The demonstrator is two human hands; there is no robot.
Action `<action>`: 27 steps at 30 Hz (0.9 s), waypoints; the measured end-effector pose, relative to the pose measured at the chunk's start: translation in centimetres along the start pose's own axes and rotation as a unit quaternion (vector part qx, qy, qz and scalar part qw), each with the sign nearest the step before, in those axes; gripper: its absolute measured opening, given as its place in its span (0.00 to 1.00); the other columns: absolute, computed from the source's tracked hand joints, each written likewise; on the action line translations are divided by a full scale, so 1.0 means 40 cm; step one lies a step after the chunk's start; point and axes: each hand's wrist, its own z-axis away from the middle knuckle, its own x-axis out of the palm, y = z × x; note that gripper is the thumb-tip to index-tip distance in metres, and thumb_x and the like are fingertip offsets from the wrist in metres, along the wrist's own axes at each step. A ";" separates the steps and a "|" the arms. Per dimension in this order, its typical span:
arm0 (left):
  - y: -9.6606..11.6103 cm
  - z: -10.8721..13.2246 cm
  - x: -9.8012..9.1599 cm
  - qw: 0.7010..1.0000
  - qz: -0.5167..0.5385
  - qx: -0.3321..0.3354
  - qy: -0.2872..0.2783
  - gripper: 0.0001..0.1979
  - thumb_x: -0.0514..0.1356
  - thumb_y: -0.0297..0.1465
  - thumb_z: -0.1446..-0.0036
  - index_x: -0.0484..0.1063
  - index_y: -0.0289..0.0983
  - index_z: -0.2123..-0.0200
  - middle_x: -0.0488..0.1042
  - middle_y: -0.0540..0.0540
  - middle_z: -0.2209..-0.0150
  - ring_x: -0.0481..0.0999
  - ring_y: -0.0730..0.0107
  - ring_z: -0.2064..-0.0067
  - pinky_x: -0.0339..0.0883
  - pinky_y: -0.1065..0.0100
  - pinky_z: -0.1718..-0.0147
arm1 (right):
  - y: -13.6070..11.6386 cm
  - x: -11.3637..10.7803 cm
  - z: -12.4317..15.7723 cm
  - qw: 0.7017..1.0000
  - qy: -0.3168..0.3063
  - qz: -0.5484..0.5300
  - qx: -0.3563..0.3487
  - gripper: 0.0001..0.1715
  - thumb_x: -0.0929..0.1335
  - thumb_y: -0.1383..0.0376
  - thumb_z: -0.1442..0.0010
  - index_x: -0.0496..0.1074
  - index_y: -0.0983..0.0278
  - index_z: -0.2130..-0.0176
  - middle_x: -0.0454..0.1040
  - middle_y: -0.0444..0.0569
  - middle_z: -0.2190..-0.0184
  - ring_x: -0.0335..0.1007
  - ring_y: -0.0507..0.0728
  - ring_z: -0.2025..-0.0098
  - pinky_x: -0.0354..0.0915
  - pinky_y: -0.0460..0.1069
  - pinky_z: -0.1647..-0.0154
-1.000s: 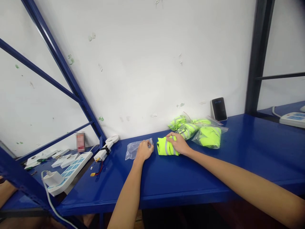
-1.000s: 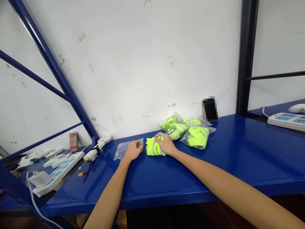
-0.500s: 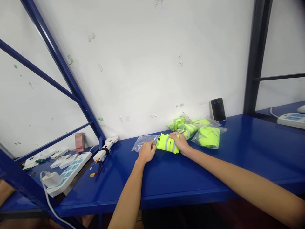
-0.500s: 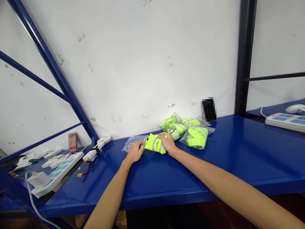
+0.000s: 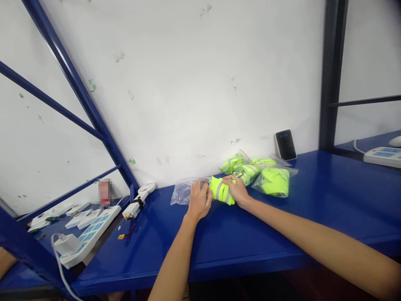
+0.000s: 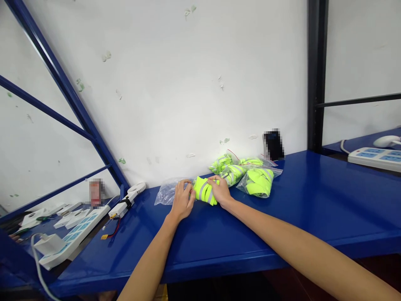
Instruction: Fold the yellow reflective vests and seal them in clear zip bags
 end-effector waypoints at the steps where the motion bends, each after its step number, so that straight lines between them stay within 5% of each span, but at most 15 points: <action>1: 0.005 0.000 0.002 1.000 0.009 0.015 -0.020 0.05 0.57 0.33 0.45 0.68 0.39 0.66 0.64 0.38 0.48 0.61 0.49 0.45 0.49 0.50 0.42 | 0.000 -0.005 -0.005 1.000 0.024 0.001 -0.009 0.12 0.66 0.57 0.50 0.73 0.63 0.69 0.77 0.50 0.68 0.71 0.62 0.62 0.64 0.54 0.59; 6: 0.015 0.001 0.017 0.994 0.044 0.055 -0.079 0.11 0.60 0.32 0.47 0.70 0.40 0.59 0.59 0.38 0.41 0.55 0.46 0.38 0.44 0.50 0.37 | -0.008 -0.033 -0.025 0.996 0.076 0.022 -0.041 0.11 0.66 0.58 0.50 0.74 0.63 0.70 0.77 0.50 0.67 0.70 0.64 0.59 0.62 0.56 0.53; 16: -0.029 0.000 0.006 0.998 -0.061 0.021 -0.002 0.40 0.68 0.42 0.55 0.59 0.42 0.39 0.55 0.37 0.36 0.48 0.44 0.33 0.29 0.45 0.36 | -0.048 -0.046 -0.017 0.985 -0.042 0.099 -0.137 0.09 0.65 0.61 0.47 0.73 0.62 0.68 0.76 0.48 0.66 0.70 0.61 0.60 0.61 0.54 0.54; 21: -0.045 0.001 0.005 0.977 -0.205 0.047 -0.041 0.47 0.63 0.52 0.53 0.49 0.42 0.35 0.57 0.37 0.37 0.54 0.50 0.35 0.34 0.43 0.36 | -0.062 -0.053 -0.020 0.980 -0.080 0.115 -0.143 0.10 0.65 0.61 0.47 0.73 0.63 0.68 0.75 0.48 0.66 0.70 0.61 0.60 0.60 0.54 0.54; 27: -0.055 0.001 -0.001 0.970 -0.223 0.077 -0.060 0.46 0.62 0.54 0.53 0.50 0.42 0.36 0.64 0.39 0.43 0.61 0.54 0.40 0.43 0.47 0.37 | -0.051 -0.060 -0.037 0.975 -0.125 0.130 -0.127 0.08 0.65 0.61 0.47 0.72 0.63 0.69 0.74 0.47 0.66 0.69 0.61 0.60 0.60 0.55 0.54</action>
